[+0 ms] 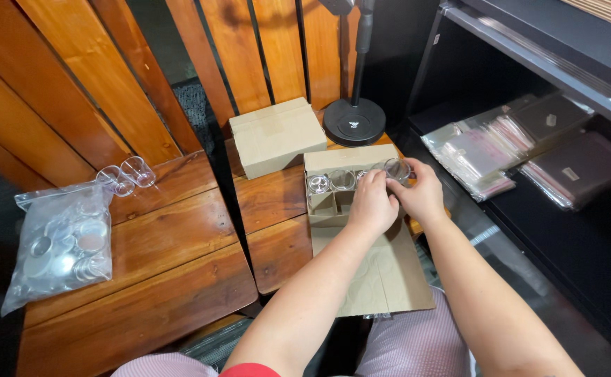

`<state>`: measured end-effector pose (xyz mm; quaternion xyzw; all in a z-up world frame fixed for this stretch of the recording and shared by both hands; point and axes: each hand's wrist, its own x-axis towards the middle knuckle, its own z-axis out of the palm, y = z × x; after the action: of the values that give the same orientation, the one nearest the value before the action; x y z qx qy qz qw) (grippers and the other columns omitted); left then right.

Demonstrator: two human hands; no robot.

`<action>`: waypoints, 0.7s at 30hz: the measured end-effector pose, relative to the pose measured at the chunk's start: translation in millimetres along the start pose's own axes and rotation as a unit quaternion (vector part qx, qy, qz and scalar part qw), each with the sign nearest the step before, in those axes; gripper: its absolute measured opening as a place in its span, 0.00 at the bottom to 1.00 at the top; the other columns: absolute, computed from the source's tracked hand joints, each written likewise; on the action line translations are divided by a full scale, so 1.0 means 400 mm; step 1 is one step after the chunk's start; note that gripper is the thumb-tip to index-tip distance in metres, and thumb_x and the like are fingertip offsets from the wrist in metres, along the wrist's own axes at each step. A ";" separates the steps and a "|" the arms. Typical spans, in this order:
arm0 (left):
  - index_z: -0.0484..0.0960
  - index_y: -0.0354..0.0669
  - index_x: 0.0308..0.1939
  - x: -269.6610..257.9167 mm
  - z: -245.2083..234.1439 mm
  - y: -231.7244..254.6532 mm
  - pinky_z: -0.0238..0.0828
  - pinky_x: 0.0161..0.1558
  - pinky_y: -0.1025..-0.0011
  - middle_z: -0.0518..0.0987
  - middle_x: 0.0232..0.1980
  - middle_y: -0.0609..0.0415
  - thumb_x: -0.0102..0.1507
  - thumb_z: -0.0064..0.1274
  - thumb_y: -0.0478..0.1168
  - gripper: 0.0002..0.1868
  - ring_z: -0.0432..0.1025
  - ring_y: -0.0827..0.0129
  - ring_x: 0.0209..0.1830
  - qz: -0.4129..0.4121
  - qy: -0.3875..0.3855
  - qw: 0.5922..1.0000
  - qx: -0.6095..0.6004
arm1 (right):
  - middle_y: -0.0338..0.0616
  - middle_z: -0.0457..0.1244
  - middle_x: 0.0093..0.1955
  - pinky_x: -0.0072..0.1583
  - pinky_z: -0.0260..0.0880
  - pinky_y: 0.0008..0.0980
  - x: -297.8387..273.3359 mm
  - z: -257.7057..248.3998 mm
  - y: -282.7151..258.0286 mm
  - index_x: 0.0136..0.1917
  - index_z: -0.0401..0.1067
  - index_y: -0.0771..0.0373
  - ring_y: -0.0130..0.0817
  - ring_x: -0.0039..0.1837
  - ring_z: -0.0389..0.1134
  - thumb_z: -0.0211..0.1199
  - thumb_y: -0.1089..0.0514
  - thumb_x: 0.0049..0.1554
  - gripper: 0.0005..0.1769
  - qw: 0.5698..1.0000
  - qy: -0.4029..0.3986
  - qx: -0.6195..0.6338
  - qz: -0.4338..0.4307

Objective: The person places small clear glasses into a cardboard box with dividers, then closes the box. Afterwards, the person retrieves stacks of A4 paper from a shelf and places them on a wooden bench.

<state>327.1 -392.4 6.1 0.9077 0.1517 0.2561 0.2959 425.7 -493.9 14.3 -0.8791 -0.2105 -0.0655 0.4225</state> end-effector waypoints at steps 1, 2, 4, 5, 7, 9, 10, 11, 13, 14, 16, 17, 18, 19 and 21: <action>0.74 0.34 0.63 0.003 -0.001 0.001 0.63 0.72 0.53 0.73 0.64 0.44 0.55 0.58 0.38 0.31 0.69 0.50 0.69 -0.001 -0.001 1.000 0.000 | 0.30 0.69 0.57 0.58 0.74 0.28 0.000 0.011 0.009 0.66 0.75 0.43 0.25 0.57 0.72 0.82 0.41 0.42 0.39 1.000 -0.001 0.000 0.000; 0.73 0.34 0.65 0.007 -0.003 0.002 0.64 0.72 0.53 0.73 0.64 0.43 0.55 0.57 0.37 0.32 0.68 0.49 0.69 -0.005 0.000 1.000 -0.010 | 0.28 0.68 0.57 0.59 0.73 0.28 0.001 0.020 0.017 0.66 0.76 0.42 0.24 0.57 0.72 0.82 0.40 0.42 0.39 1.000 -0.012 -0.007 0.014; 0.72 0.34 0.66 0.015 0.007 -0.004 0.65 0.72 0.52 0.72 0.65 0.42 0.55 0.56 0.36 0.34 0.68 0.48 0.69 -0.008 0.001 1.000 -0.020 | 0.27 0.67 0.57 0.60 0.72 0.28 -0.002 0.024 0.013 0.65 0.76 0.40 0.24 0.57 0.71 0.81 0.40 0.42 0.38 0.999 -0.022 -0.014 0.027; 0.73 0.32 0.65 0.019 0.018 -0.012 0.66 0.71 0.54 0.72 0.64 0.42 0.55 0.55 0.36 0.32 0.68 0.48 0.69 0.004 0.011 1.000 -0.010 | 0.31 0.67 0.59 0.62 0.72 0.31 -0.006 0.018 0.003 0.66 0.75 0.42 0.29 0.60 0.71 0.79 0.42 0.44 0.37 0.999 -0.031 -0.008 0.030; 0.74 0.30 0.64 0.015 0.027 -0.018 0.67 0.70 0.56 0.73 0.63 0.42 0.55 0.54 0.36 0.31 0.69 0.48 0.68 0.014 0.019 1.000 -0.002 | 0.35 0.68 0.61 0.64 0.71 0.34 -0.011 0.019 -0.001 0.68 0.75 0.45 0.33 0.62 0.71 0.78 0.44 0.46 0.36 0.999 -0.041 -0.004 0.036; 0.77 0.28 0.62 0.008 0.020 -0.015 0.67 0.69 0.57 0.73 0.64 0.39 0.59 0.49 0.36 0.27 0.67 0.47 0.69 0.020 0.018 1.000 -0.004 | 0.37 0.67 0.62 0.65 0.71 0.37 -0.005 0.033 0.011 0.69 0.74 0.44 0.37 0.64 0.70 0.77 0.43 0.46 0.38 0.998 -0.046 -0.001 0.038; 0.77 0.28 0.62 0.007 0.023 -0.011 0.67 0.69 0.57 0.73 0.64 0.39 0.59 0.49 0.36 0.27 0.67 0.47 0.69 0.019 0.018 1.000 -0.004 | 0.37 0.67 0.62 0.65 0.71 0.37 -0.010 0.030 0.008 0.69 0.74 0.44 0.37 0.64 0.70 0.77 0.43 0.46 0.38 0.998 -0.046 -0.002 0.039; 0.76 0.26 0.63 0.005 0.026 -0.006 0.67 0.69 0.56 0.73 0.65 0.37 0.60 0.48 0.35 0.27 0.67 0.45 0.69 0.017 0.021 1.000 -0.005 | 0.37 0.67 0.63 0.67 0.71 0.37 -0.015 0.026 0.004 0.70 0.73 0.43 0.37 0.65 0.70 0.77 0.43 0.47 0.38 0.998 -0.049 0.005 0.048; 0.75 0.25 0.64 0.001 0.004 0.017 0.66 0.70 0.55 0.73 0.65 0.35 0.61 0.47 0.35 0.27 0.67 0.43 0.69 0.013 0.026 1.000 -0.005 | 0.38 0.67 0.64 0.68 0.70 0.38 -0.020 0.020 -0.009 0.71 0.73 0.43 0.38 0.66 0.69 0.76 0.43 0.47 0.38 0.997 -0.054 0.013 0.054; 0.74 0.24 0.65 -0.004 -0.018 0.038 0.65 0.71 0.54 0.73 0.65 0.34 0.63 0.45 0.35 0.27 0.66 0.42 0.70 -0.016 0.027 0.998 -0.045 | 0.38 0.67 0.64 0.69 0.69 0.38 -0.023 0.016 -0.014 0.71 0.73 0.42 0.38 0.67 0.69 0.76 0.43 0.48 0.37 0.997 -0.055 0.014 0.057; 0.72 0.24 0.66 -0.002 -0.027 0.045 0.64 0.72 0.53 0.73 0.65 0.33 0.65 0.43 0.34 0.26 0.66 0.42 0.70 -0.046 0.029 0.995 -0.085 | 0.38 0.67 0.65 0.69 0.69 0.39 -0.029 0.008 -0.025 0.71 0.73 0.41 0.39 0.67 0.68 0.75 0.43 0.48 0.37 0.997 -0.056 0.016 0.059; 0.71 0.28 0.68 0.005 -0.013 0.032 0.63 0.73 0.55 0.71 0.68 0.37 0.66 0.40 0.38 0.27 0.63 0.46 0.74 -0.054 -0.012 0.997 -0.061 | 0.40 0.67 0.65 0.69 0.69 0.39 -0.032 0.005 -0.031 0.71 0.73 0.43 0.41 0.67 0.68 0.75 0.44 0.49 0.36 0.997 -0.055 0.024 0.057; 0.71 0.32 0.70 0.012 -0.001 0.018 0.61 0.74 0.56 0.69 0.72 0.42 0.67 0.37 0.41 0.28 0.59 0.51 0.78 -0.063 -0.053 0.996 -0.037 | 0.42 0.67 0.65 0.68 0.69 0.40 -0.036 0.001 -0.037 0.71 0.73 0.45 0.42 0.68 0.68 0.75 0.45 0.49 0.36 0.997 -0.054 0.031 0.055; 0.71 0.32 0.70 0.016 0.004 0.011 0.61 0.74 0.56 0.69 0.72 0.42 0.67 0.37 0.41 0.28 0.59 0.51 0.78 -0.063 -0.052 0.996 -0.037 | 0.42 0.67 0.65 0.68 0.69 0.40 -0.034 0.004 -0.035 0.71 0.73 0.45 0.42 0.68 0.68 0.75 0.45 0.49 0.36 0.997 -0.054 0.031 0.054; 0.71 0.34 0.70 0.023 0.014 -0.001 0.60 0.75 0.57 0.68 0.73 0.43 0.67 0.37 0.41 0.28 0.58 0.52 0.79 -0.055 -0.073 0.996 -0.005 | 0.42 0.67 0.64 0.68 0.69 0.39 -0.032 0.007 -0.030 0.71 0.73 0.46 0.41 0.67 0.68 0.75 0.46 0.50 0.35 0.996 -0.053 0.037 0.055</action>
<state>337.7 -390.9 5.3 0.9127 0.1782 0.1728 0.3245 408.9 -489.0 17.3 -0.8756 -0.1858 0.0126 0.4457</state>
